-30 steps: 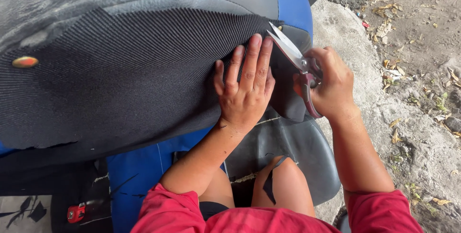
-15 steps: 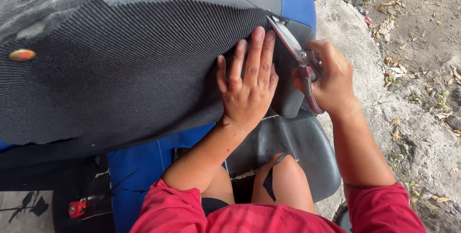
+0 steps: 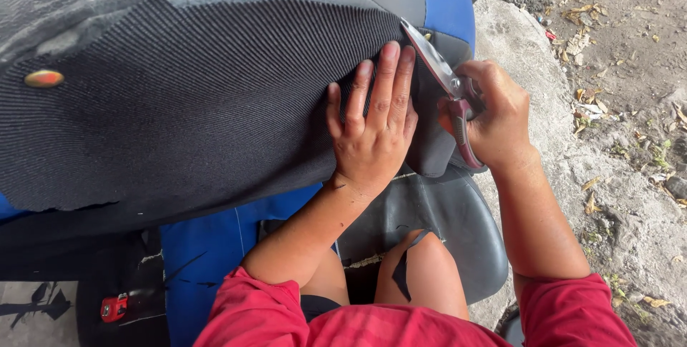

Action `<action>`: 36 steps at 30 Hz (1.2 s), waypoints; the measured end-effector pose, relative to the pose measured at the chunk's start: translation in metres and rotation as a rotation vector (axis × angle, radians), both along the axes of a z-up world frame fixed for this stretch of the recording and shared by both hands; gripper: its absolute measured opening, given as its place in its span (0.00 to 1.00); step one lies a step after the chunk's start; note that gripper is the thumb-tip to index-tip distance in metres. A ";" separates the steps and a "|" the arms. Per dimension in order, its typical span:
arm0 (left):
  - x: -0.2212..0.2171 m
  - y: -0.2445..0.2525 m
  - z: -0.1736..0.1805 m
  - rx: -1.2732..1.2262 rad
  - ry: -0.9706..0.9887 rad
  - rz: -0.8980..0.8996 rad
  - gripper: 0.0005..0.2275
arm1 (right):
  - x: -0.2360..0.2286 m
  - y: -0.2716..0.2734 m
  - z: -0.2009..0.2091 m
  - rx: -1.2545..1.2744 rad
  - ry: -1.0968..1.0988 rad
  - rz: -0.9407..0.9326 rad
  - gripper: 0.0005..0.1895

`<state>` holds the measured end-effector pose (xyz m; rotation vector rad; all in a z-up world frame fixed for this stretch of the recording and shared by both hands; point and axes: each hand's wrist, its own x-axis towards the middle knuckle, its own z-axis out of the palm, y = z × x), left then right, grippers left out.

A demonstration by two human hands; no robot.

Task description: Trimming excess fabric and fitting a new cover onto a seat frame using scissors

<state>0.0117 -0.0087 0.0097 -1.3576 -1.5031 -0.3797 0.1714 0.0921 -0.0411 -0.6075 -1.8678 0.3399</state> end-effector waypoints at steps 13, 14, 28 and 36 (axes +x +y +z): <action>-0.008 -0.026 0.016 -0.015 -0.039 0.007 0.18 | -0.014 -0.027 0.004 -0.044 0.081 -0.013 0.20; -0.009 -0.031 0.018 -0.049 -0.078 -0.044 0.19 | -0.016 -0.033 0.005 -0.110 0.201 -0.008 0.18; -0.037 -0.113 0.088 0.293 -0.275 -0.122 0.18 | -0.024 -0.102 -0.105 -0.304 0.560 0.152 0.17; -0.055 -0.109 0.096 0.301 -0.150 -0.025 0.18 | 0.018 -0.044 0.167 0.290 -0.245 0.145 0.35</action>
